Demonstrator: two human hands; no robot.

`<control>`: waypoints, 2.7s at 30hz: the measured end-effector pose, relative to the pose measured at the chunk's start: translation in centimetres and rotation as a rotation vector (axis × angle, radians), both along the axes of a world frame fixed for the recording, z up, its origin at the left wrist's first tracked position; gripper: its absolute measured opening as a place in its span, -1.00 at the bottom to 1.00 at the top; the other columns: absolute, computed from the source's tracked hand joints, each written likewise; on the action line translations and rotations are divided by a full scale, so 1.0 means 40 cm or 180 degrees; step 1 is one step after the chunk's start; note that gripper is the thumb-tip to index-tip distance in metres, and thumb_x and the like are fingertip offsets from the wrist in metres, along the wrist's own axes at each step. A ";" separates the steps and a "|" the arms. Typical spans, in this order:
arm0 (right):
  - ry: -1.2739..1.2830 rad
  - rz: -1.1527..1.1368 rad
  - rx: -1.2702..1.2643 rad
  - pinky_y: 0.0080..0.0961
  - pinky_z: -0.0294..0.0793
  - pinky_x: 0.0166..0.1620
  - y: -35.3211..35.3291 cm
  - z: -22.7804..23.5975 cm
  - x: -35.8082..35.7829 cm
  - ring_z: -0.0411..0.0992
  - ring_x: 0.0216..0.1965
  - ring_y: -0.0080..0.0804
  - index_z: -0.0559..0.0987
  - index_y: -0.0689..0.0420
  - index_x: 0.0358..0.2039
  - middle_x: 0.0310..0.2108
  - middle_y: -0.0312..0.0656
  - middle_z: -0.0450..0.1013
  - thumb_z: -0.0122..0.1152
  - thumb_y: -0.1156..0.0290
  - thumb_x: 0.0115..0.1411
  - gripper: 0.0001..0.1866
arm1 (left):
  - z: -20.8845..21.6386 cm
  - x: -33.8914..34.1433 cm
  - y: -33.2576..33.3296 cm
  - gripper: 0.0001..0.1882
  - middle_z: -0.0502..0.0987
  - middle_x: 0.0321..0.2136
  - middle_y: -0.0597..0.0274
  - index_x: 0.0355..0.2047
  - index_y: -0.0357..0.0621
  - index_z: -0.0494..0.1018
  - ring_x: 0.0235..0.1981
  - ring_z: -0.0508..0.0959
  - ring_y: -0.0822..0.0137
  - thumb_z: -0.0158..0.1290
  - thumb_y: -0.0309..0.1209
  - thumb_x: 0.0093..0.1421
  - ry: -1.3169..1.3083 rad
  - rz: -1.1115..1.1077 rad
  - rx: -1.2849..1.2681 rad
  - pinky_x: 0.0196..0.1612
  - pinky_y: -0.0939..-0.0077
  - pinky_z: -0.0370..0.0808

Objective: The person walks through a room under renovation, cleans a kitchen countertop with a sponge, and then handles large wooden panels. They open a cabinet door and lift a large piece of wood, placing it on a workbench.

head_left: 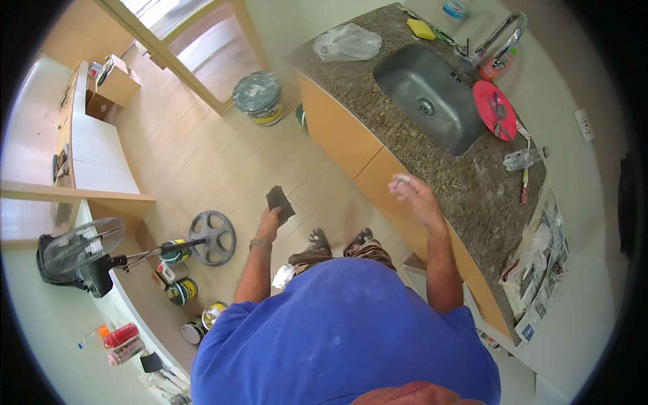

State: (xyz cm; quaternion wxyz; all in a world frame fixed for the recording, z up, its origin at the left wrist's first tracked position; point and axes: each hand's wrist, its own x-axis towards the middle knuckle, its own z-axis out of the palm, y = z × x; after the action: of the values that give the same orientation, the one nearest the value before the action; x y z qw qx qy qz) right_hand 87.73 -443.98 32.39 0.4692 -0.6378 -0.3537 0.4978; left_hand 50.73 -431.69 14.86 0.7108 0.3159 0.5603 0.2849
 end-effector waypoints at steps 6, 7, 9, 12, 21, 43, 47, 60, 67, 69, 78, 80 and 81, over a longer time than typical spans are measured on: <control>-0.1335 -0.0314 0.0760 -0.58 0.33 -0.10 0.315 0.076 0.290 0.40 -0.18 -0.49 0.43 0.24 -0.07 -0.23 -0.20 0.46 0.05 0.22 0.18 -0.59 | -0.101 0.025 0.013 -0.74 0.42 -0.52 0.24 -0.33 -0.28 0.39 -0.53 0.37 0.39 -0.11 -0.34 0.06 0.0965 -0.0255 0.0144 -0.45 0.51 0.31; -0.1567 -0.0375 0.0788 -0.55 0.32 -0.07 0.386 0.077 0.338 0.40 -0.16 -0.45 0.42 0.24 -0.06 -0.21 -0.16 0.46 0.06 0.19 0.17 -0.57 | -0.113 0.012 0.000 -0.73 0.40 -0.55 0.25 -0.35 -0.29 0.40 -0.55 0.33 0.40 -0.12 -0.33 0.04 0.1186 -0.0306 0.0065 -0.48 0.49 0.27; -0.2018 -0.0594 0.0846 -0.47 0.32 -0.04 0.534 0.059 0.460 0.40 -0.12 -0.34 0.41 0.26 -0.06 -0.17 -0.06 0.45 0.08 0.13 0.14 -0.51 | -0.184 -0.045 -0.044 -0.67 0.35 -0.60 0.27 -0.36 -0.34 0.39 -0.57 0.29 0.41 -0.14 -0.30 0.00 0.1827 -0.0437 0.0148 -0.51 0.45 0.23; -0.2907 -0.0918 0.0793 -0.31 0.31 -0.02 0.757 0.024 0.621 0.38 -0.09 -0.10 0.41 0.29 -0.06 -0.13 0.10 0.40 0.08 0.01 0.08 -0.41 | -0.236 -0.180 -0.161 -0.64 0.46 -0.53 0.05 -0.31 -0.38 0.40 -0.53 0.41 0.25 -0.16 -0.32 0.02 0.2332 -0.0342 -0.0520 -0.47 0.34 0.35; -0.4058 -0.1122 -0.0779 -0.08 0.24 0.01 1.158 -0.069 0.821 0.35 -0.06 -0.07 0.30 0.12 0.04 -0.11 0.08 0.36 0.13 -0.04 -0.02 -0.31 | -0.105 -0.178 -0.552 -0.65 0.46 -0.47 -0.10 -0.44 -0.38 0.42 -0.43 0.47 0.06 -0.14 -0.26 0.01 0.3314 -0.0642 -0.1212 -0.39 0.23 0.35; 0.2049 -0.2128 0.1134 -0.09 0.41 -0.15 0.146 0.035 0.497 0.41 -0.17 -0.04 0.33 0.11 -0.01 -0.14 -0.05 0.37 0.00 0.07 0.13 -0.51 | -0.304 -0.084 0.386 -0.68 0.40 -0.62 0.15 -0.45 -0.32 0.41 -0.61 0.38 0.26 -0.12 -0.25 0.00 0.1904 -0.0896 -0.0335 -0.52 0.37 0.32; 0.1909 -0.2653 0.0628 -0.11 0.43 -0.20 0.233 -0.066 0.507 0.43 -0.36 -0.16 0.36 0.06 -0.11 -0.27 -0.18 0.37 0.16 0.11 0.05 -0.56 | -0.157 0.047 0.437 -0.71 0.39 -0.57 0.20 -0.36 -0.33 0.39 -0.57 0.35 0.33 -0.09 -0.33 0.01 0.1677 -0.0822 -0.0076 -0.47 0.43 0.32; -0.0453 -0.1997 -0.0036 -0.57 0.15 -0.70 0.415 -0.142 0.510 0.27 -0.68 -0.55 0.42 0.19 -0.21 -0.59 -0.24 0.30 0.10 0.25 0.10 -0.68 | -0.354 -0.362 0.030 -0.63 0.48 -0.28 -0.22 -0.30 -0.29 0.47 -0.17 0.47 -0.07 -0.20 -0.25 0.15 0.3720 -0.4113 0.1023 -0.17 0.17 0.42; -0.1319 -0.2496 -0.0059 -0.29 0.34 -0.24 0.394 -0.297 0.599 0.40 -0.37 -0.12 0.48 0.29 -0.34 -0.45 0.02 0.45 0.03 0.05 0.09 -0.54 | -0.379 -0.361 0.019 -0.59 0.48 -0.25 -0.20 -0.30 -0.31 0.47 -0.15 0.44 -0.11 -0.19 -0.19 0.11 0.3746 -0.3638 0.0940 -0.12 0.16 0.36; -0.1042 -0.2232 -0.0214 -0.28 0.34 -0.24 0.415 -0.268 0.568 0.41 -0.37 -0.10 0.48 0.28 -0.33 -0.44 0.03 0.45 -0.01 0.06 0.11 -0.55 | -0.281 -0.254 0.010 -0.58 0.47 -0.24 -0.24 -0.29 -0.31 0.46 -0.13 0.43 -0.12 -0.17 -0.19 0.10 0.3662 -0.3168 0.0603 -0.12 0.15 0.34; -0.1358 -0.2093 0.0019 -0.32 0.33 -0.18 0.250 -0.027 0.502 0.40 -0.25 -0.10 0.46 0.21 -0.21 -0.34 0.06 0.42 0.00 0.14 0.10 -0.61 | -0.077 -0.012 0.041 -0.62 0.42 -0.53 0.04 -0.45 -0.40 0.41 -0.45 0.43 0.20 -0.13 -0.23 0.01 0.2395 -0.1459 0.0263 -0.34 0.30 0.38; -0.2523 -0.2101 0.0550 -0.32 0.31 -0.10 0.137 -0.021 0.468 0.35 -0.14 -0.09 0.46 0.18 -0.15 -0.21 0.05 0.38 0.08 0.21 0.07 -0.62 | -0.102 -0.039 0.034 -0.62 0.43 -0.52 0.03 -0.44 -0.40 0.42 -0.44 0.43 0.19 -0.13 -0.23 0.01 0.2446 -0.1900 0.0364 -0.34 0.29 0.37; -0.3412 -0.2095 0.0828 -0.31 0.29 -0.05 0.069 -0.032 0.459 0.31 -0.07 -0.07 0.46 0.16 -0.12 -0.12 0.04 0.34 0.14 0.25 0.05 -0.60 | -0.122 -0.051 0.035 -0.62 0.44 -0.52 0.02 -0.43 -0.40 0.42 -0.44 0.44 0.18 -0.13 -0.23 0.00 0.2466 -0.2107 0.0432 -0.34 0.28 0.37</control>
State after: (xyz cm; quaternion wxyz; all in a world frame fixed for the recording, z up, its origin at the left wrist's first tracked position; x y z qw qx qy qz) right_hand 106.09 -441.24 31.09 0.4291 -0.8112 -0.3825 -0.1071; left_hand 48.70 -430.29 9.97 0.4811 0.6041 0.6327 -0.0576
